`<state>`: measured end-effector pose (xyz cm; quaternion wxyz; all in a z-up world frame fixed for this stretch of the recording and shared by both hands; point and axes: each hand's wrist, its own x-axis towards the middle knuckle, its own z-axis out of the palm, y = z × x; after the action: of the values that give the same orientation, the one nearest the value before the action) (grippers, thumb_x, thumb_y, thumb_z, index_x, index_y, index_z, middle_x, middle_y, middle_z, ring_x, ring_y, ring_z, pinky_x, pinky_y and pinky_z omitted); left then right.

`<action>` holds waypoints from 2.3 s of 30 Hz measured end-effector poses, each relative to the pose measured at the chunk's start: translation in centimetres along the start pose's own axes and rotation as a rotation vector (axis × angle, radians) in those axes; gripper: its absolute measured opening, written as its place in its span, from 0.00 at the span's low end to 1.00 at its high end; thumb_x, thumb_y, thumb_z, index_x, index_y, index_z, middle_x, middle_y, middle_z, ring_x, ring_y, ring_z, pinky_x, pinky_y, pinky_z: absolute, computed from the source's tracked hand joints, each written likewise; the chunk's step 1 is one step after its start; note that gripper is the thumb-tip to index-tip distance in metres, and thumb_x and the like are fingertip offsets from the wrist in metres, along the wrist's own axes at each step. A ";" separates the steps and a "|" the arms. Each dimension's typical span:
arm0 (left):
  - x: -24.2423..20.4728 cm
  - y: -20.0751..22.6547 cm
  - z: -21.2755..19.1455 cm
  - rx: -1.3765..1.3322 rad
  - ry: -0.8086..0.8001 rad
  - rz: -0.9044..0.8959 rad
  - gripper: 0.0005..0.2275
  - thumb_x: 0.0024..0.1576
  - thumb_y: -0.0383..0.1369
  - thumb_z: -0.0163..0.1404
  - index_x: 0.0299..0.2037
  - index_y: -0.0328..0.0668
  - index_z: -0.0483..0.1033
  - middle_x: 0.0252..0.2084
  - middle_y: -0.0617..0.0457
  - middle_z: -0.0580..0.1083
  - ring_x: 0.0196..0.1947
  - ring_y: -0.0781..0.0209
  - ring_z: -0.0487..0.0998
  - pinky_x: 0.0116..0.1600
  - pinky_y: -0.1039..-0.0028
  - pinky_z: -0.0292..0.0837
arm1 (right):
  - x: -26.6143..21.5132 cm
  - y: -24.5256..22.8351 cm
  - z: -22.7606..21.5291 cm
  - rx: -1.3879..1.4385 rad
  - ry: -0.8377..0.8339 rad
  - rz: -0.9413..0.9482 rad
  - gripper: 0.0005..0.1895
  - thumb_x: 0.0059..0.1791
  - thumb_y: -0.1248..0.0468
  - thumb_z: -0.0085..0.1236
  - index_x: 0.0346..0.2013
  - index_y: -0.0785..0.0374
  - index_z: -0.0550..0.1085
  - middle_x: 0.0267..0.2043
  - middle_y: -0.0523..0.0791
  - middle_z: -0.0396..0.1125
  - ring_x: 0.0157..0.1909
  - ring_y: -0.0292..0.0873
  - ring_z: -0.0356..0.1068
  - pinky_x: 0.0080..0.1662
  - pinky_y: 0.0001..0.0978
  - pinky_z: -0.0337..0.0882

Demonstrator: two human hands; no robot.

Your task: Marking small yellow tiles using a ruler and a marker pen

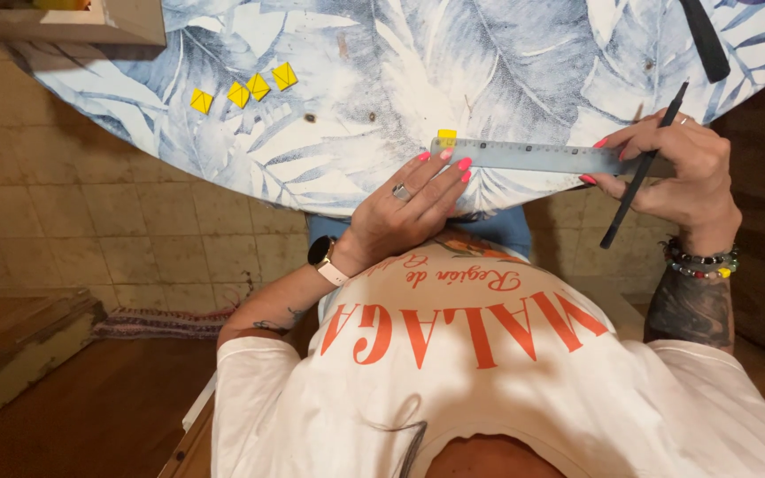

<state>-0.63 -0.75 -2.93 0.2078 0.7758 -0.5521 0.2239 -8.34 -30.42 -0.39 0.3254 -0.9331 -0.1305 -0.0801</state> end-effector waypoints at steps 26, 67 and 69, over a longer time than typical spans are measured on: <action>-0.2 0.2 0.3 0.002 -0.107 -0.025 0.22 0.58 0.47 0.32 0.48 0.34 0.65 0.50 0.45 0.65 0.52 0.53 0.65 0.53 0.67 0.64 | -0.5 -0.2 0.4 0.037 0.027 0.029 0.15 0.39 0.70 0.65 0.27 0.69 0.65 0.33 0.51 0.67 0.35 0.46 0.66 0.36 0.31 0.60; 0.5 0.1 0.0 0.001 -0.078 -0.036 0.25 0.56 0.50 0.28 0.48 0.34 0.65 0.50 0.47 0.65 0.51 0.54 0.65 0.52 0.68 0.67 | 4.0 -4.2 4.1 0.521 0.253 0.210 0.28 0.52 0.49 0.28 0.47 0.73 0.62 0.35 0.54 0.60 0.33 0.46 0.65 0.35 0.30 0.70; 0.4 0.0 0.0 0.004 -0.045 -0.045 0.26 0.56 0.50 0.27 0.46 0.34 0.67 0.47 0.47 0.67 0.50 0.54 0.66 0.51 0.68 0.67 | 5.9 -5.2 5.5 0.373 0.189 0.080 0.12 0.48 0.65 0.40 0.37 0.74 0.67 0.31 0.52 0.65 0.28 0.41 0.65 0.29 0.27 0.65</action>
<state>-0.47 -1.07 -2.68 0.1987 0.7931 -0.5388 0.2028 -3.93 -21.91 -0.26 0.5063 -0.8494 -0.0748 -0.1286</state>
